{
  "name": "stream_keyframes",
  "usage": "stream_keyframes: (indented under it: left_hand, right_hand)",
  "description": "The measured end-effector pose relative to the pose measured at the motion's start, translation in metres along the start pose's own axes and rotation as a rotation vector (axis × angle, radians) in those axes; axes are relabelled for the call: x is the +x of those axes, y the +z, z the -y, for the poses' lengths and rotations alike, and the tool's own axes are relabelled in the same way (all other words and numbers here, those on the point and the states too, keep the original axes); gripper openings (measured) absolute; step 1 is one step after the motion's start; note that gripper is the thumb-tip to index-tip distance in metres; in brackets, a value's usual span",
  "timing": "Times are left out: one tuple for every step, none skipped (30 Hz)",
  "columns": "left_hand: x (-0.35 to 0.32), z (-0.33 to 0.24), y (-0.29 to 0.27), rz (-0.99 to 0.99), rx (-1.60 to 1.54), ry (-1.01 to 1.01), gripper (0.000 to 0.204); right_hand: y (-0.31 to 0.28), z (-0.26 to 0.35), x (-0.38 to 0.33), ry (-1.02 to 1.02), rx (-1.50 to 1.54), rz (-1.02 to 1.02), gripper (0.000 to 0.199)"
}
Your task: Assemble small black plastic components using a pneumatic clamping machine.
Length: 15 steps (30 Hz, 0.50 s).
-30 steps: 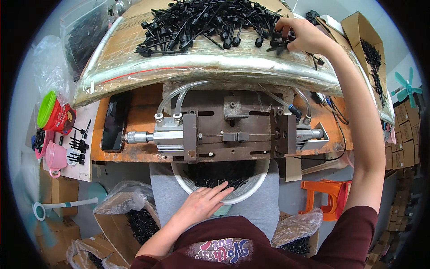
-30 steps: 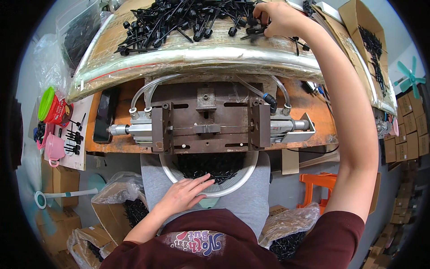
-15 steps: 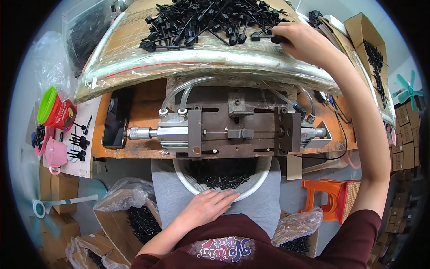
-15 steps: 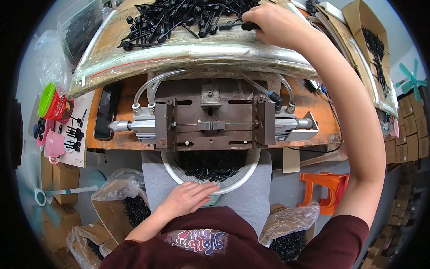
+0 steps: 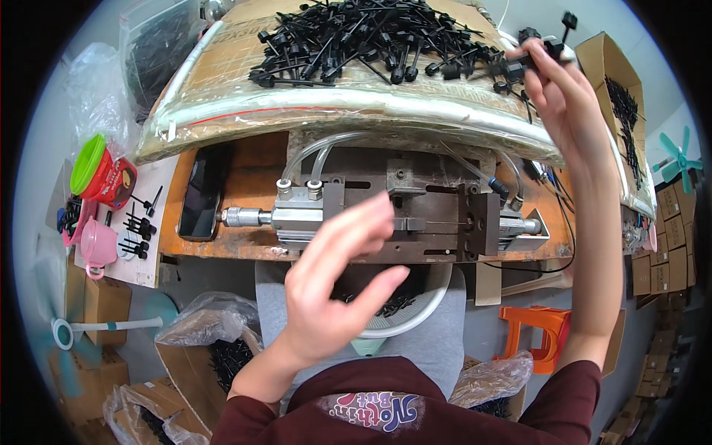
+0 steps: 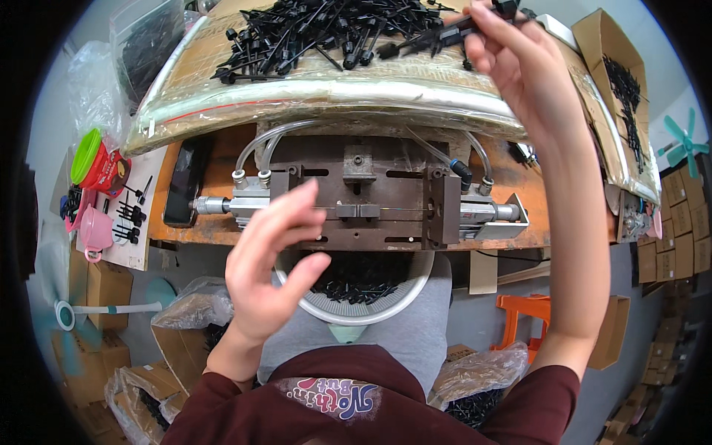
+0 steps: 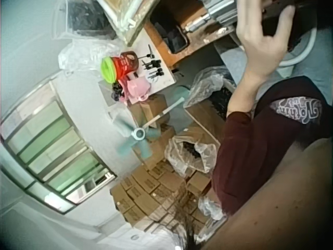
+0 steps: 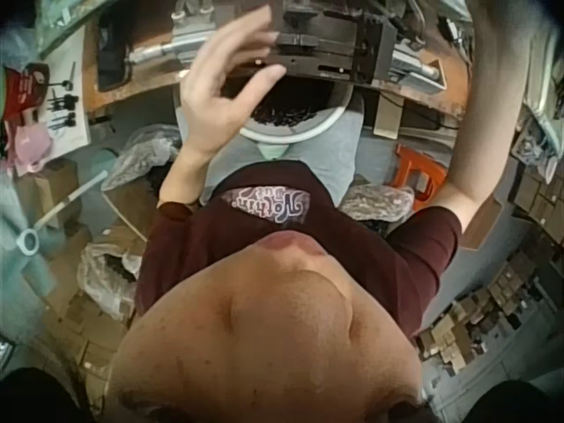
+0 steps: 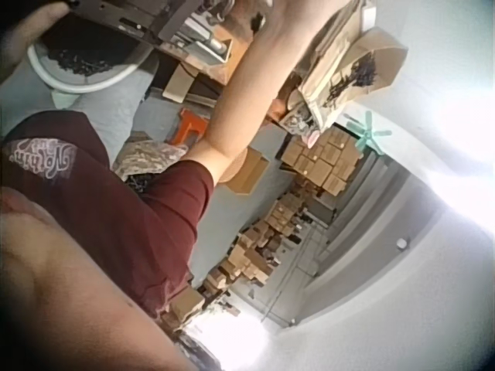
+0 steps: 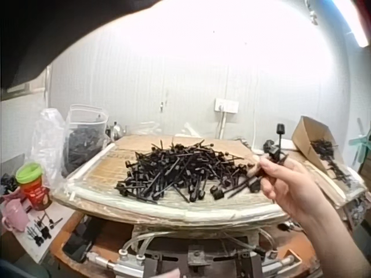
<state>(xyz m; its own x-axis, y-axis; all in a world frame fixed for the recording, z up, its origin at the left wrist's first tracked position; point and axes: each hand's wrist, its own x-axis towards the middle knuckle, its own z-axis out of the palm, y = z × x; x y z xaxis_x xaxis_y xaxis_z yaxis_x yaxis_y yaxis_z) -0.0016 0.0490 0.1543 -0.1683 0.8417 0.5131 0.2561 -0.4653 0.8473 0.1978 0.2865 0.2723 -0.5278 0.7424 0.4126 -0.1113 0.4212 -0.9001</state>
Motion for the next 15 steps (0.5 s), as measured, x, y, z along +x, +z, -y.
stream_keyframes:
  left_hand:
    - [0.007, -0.002, 0.0, 0.031, -0.165, -0.118, 0.062]
    - [0.011, -0.005, 0.002, 0.01, -0.376, -0.213, 0.065]
    - [0.014, -0.006, 0.004, -0.016, -0.552, -0.259, 0.064]
    - [0.016, -0.004, 0.007, -0.035, -0.735, -0.304, 0.063]
    - [0.014, -0.006, 0.003, 0.014, -0.707, -0.34, 0.059]
    - [0.012, -0.006, -0.002, 0.077, -0.693, -0.379, 0.055]
    - [0.011, -0.005, -0.006, 0.143, -0.678, -0.42, 0.052]
    - [0.01, -0.006, -0.008, 0.158, -0.596, -0.384, 0.048]
    - [0.007, -0.009, -0.01, 0.168, -0.511, -0.349, 0.044]
    - [0.005, -0.01, -0.011, 0.178, -0.426, -0.314, 0.041]
    - [0.003, -0.011, -0.01, 0.156, -0.362, -0.238, 0.037]
    - [-0.001, -0.006, -0.012, 0.174, -0.233, -0.061, 0.04]
    - [-0.003, -0.009, -0.012, 0.153, -0.128, -0.029, 0.039]
    - [-0.003, -0.012, -0.01, 0.135, -0.024, 0.003, 0.037]
    - [-0.008, -0.009, -0.002, 0.091, 0.085, 0.031, 0.036]
  right_hand:
    - [0.012, 0.002, -0.014, 0.02, 0.094, 0.038, 0.028]
    - [0.025, 0.003, -0.028, 0.041, 0.192, 0.079, 0.029]
    - [0.034, 0.003, -0.043, 0.104, 0.28, 0.151, 0.023]
    - [0.046, -0.002, -0.062, 0.176, 0.337, 0.095, 0.021]
    - [0.056, -0.004, -0.076, 0.241, 0.39, 0.115, 0.019]
    - [0.062, -0.004, -0.089, 0.31, 0.432, 0.121, 0.018]
    - [0.065, -0.009, -0.099, 0.345, 0.49, 0.12, 0.018]
    - [0.067, -0.012, -0.107, 0.379, 0.549, 0.12, 0.017]
    - [0.068, -0.012, -0.112, 0.403, 0.57, 0.099, 0.018]
    - [0.068, -0.013, -0.116, 0.388, 0.575, 0.039, 0.018]
    - [0.068, -0.014, -0.12, 0.374, 0.58, -0.021, 0.018]
    - [0.067, -0.016, -0.124, 0.368, 0.585, -0.082, 0.019]
    - [0.063, -0.019, -0.126, 0.32, 0.589, -0.102, 0.019]
    - [0.063, -0.017, -0.127, 0.3, 0.513, -0.164, 0.019]
    - [0.066, -0.016, -0.131, 0.287, 0.455, -0.21, 0.02]
